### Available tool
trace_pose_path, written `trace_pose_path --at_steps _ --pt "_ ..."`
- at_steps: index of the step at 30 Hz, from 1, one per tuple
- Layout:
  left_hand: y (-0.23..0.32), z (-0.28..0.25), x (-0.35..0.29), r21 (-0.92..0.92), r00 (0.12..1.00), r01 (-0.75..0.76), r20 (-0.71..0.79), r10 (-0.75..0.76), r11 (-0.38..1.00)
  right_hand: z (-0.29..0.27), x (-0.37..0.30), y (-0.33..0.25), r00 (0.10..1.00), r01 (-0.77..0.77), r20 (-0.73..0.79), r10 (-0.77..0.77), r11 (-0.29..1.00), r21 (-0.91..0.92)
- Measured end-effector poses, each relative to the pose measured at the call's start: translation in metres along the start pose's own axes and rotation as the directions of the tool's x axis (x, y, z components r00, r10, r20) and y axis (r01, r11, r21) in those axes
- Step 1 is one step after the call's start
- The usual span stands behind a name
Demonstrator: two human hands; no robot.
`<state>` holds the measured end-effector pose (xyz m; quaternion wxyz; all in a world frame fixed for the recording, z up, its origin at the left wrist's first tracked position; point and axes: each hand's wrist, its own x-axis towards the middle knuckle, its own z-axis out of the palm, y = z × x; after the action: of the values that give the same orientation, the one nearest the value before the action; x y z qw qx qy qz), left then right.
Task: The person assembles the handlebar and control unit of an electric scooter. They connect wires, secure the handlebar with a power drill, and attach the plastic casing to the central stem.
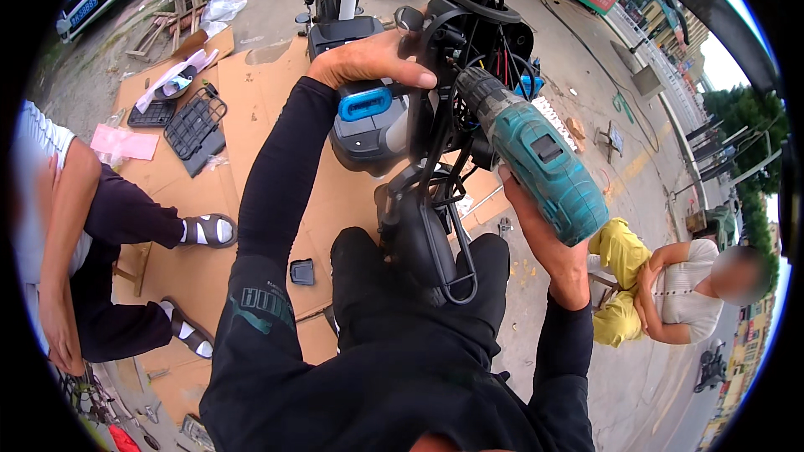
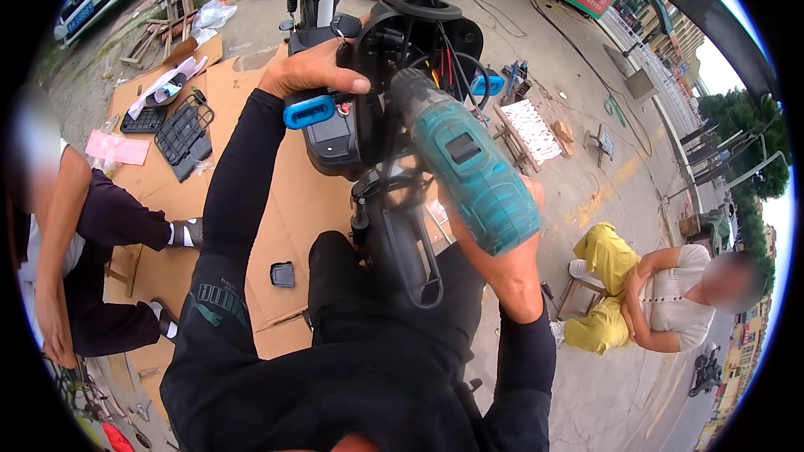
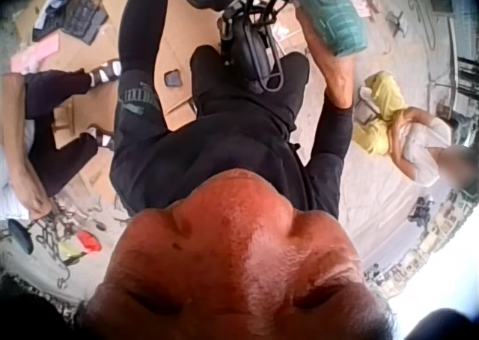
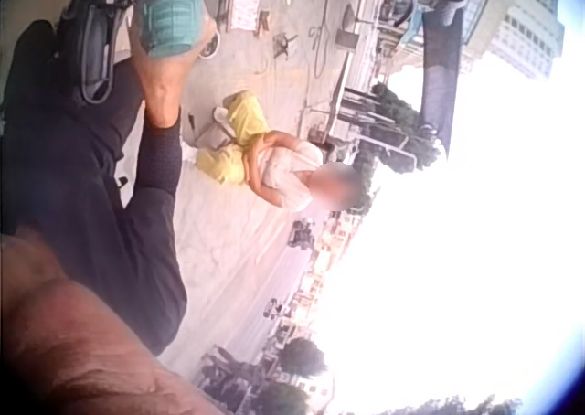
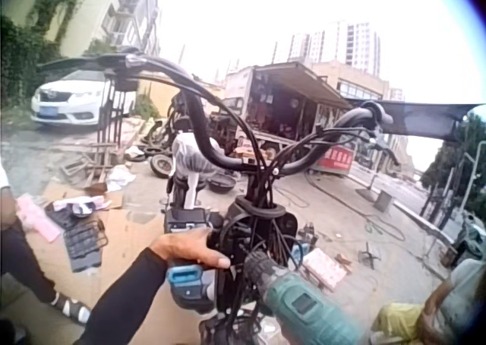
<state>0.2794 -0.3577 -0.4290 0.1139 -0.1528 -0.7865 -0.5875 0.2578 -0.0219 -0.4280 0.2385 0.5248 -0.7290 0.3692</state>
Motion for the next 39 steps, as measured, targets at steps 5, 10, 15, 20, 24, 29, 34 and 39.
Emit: trace_pose_path --at_steps 5,10,15,20,24,29,34,39 --pt "0.003 0.001 -0.005 -0.055 0.998 0.053 -0.019 -0.054 0.997 -0.01 0.008 -0.013 0.988 -0.092 0.125 0.09 0.996 0.012" --pt "0.0 0.0 -0.005 -0.176 0.999 0.037 0.015 -0.035 0.984 -0.011 0.013 -0.015 0.989 -0.059 0.131 0.061 0.998 -0.019" --pt "0.001 -0.002 0.0 -0.188 0.992 0.116 0.066 -0.105 0.975 -0.014 0.014 -0.018 0.986 -0.138 0.097 0.134 0.99 0.034" --pt "0.001 0.0 0.005 -0.131 0.988 0.146 0.064 -0.138 0.981 -0.007 0.018 -0.013 0.997 -0.03 0.065 0.03 1.0 0.0" --pt "0.005 -0.003 -0.005 -0.083 0.998 0.066 -0.007 -0.067 0.994 -0.008 0.018 -0.013 0.991 -0.062 0.108 0.073 0.993 -0.102" --pt "0.006 0.002 -0.001 -0.041 0.999 0.052 0.011 -0.051 0.998 -0.002 0.002 -0.003 0.969 -0.239 0.06 0.239 0.971 -0.005" --pt "-0.012 -0.001 0.011 -0.123 0.995 0.035 0.097 -0.023 0.992 -0.007 -0.01 0.019 0.949 -0.271 0.14 0.282 0.958 -0.09" --pt "-0.024 0.0 0.004 -0.229 0.998 -0.027 0.047 0.039 0.973 0.003 -0.003 0.024 0.922 -0.36 0.132 0.364 0.931 -0.05"
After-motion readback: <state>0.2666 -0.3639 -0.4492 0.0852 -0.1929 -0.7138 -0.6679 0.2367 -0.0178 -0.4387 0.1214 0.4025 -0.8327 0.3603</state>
